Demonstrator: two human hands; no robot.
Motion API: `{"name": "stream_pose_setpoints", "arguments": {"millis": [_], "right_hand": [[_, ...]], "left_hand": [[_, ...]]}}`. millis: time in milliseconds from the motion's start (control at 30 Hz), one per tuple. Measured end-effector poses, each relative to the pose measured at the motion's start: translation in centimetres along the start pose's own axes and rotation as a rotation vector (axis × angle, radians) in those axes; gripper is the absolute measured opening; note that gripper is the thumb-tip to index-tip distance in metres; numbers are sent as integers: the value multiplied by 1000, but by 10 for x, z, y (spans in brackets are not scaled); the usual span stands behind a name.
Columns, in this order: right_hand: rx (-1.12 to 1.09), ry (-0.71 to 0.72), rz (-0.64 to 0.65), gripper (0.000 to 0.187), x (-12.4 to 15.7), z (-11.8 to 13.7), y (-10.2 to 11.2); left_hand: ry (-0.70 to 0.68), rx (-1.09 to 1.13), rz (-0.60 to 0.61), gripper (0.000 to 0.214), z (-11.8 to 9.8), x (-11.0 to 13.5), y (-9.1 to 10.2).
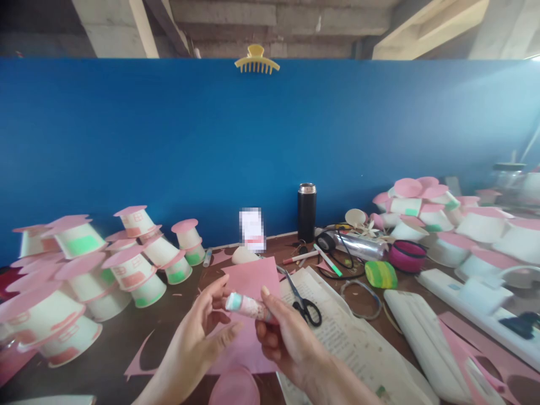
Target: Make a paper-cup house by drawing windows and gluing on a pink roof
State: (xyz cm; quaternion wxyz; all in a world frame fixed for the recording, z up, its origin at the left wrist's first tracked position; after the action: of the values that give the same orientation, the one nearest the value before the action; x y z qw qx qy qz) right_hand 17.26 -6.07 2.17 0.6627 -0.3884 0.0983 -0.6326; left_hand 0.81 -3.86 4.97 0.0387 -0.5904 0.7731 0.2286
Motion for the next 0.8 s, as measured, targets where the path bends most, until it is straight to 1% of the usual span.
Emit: {"name": "stream_pose_setpoints", "arguments": {"millis": [67, 167, 267, 367, 467, 533, 633, 800], "right_hand": [[42, 28, -27, 40, 0, -1, 0], [67, 50, -61, 39, 0, -1, 0], [58, 80, -62, 40, 0, -1, 2], [46, 111, -26, 38, 2, -1, 2], [64, 116, -7, 32, 3, -1, 0], [59, 118, -12, 30, 2, -1, -1], [16, 144, -32, 33, 1, 2, 0], [-48, 197, -71, 31, -3, 6, 6]], "left_hand": [[64, 58, 46, 64, -1, -1, -1], [120, 119, 113, 42, -4, -3, -3], [135, 139, 103, 29, -7, -4, -3], [127, 127, 76, 28, -8, -5, -3], [134, 153, 79, 29, -7, -5, -4], [123, 153, 75, 28, -6, -4, -6], [93, 139, 53, 26, -4, -3, -6], [134, 126, -16, 29, 0, -6, 0]]}}
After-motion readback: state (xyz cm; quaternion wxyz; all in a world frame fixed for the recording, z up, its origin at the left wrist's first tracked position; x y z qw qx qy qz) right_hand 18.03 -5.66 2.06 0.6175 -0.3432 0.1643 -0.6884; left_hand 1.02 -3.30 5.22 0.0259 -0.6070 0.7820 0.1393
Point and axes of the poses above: each hand's wrist, its own x-axis away from the middle knuckle, its own y-axis out of the back of the hand, z = x × y, the point moved 2 cm from there along -x, towards the middle knuckle, and after that the axes turned 4 degrees about -y, right-handed, at the moved point
